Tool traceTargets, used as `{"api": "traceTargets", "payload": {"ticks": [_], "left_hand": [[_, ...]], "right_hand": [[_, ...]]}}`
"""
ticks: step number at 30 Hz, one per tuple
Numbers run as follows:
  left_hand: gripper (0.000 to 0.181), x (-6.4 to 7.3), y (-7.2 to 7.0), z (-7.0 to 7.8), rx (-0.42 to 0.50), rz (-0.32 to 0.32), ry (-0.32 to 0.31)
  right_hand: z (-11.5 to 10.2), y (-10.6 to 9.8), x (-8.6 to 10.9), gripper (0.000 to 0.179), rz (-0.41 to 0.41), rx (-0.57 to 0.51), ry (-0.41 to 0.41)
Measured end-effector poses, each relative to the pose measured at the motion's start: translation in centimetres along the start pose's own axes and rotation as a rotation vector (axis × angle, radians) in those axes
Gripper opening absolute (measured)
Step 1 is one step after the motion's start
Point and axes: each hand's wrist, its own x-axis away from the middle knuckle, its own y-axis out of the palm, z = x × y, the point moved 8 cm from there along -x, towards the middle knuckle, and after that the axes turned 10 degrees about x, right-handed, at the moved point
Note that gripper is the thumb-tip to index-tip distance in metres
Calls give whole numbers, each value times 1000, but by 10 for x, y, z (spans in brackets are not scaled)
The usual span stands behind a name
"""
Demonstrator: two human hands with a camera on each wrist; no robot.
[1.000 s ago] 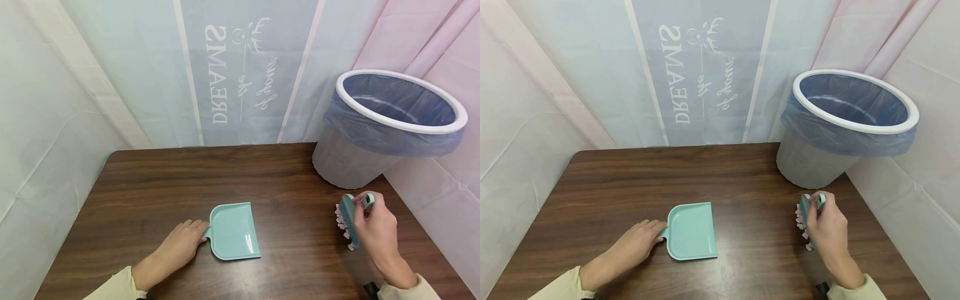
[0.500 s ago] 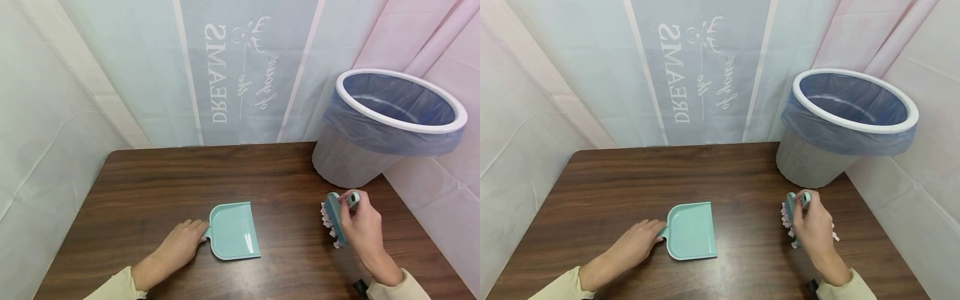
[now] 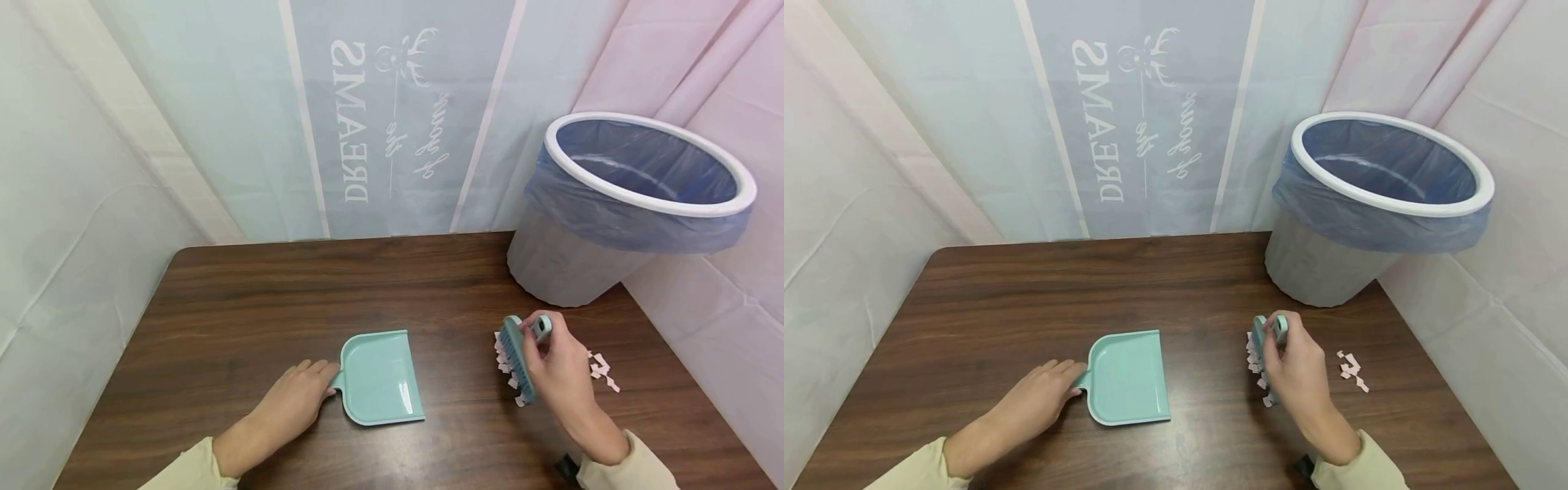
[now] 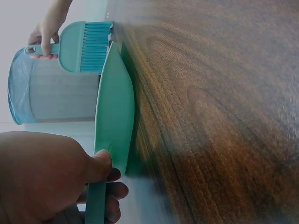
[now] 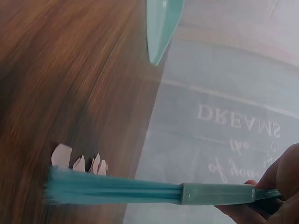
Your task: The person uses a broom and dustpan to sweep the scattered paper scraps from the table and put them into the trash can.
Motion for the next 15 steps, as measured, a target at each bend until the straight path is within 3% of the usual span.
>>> {"api": "traceTargets", "payload": {"ticks": [15], "left_hand": [[26,0,0,-1,10,-11,-2]], "right_hand": [[-38,20,-2,31,-44,-82,-65]]}}
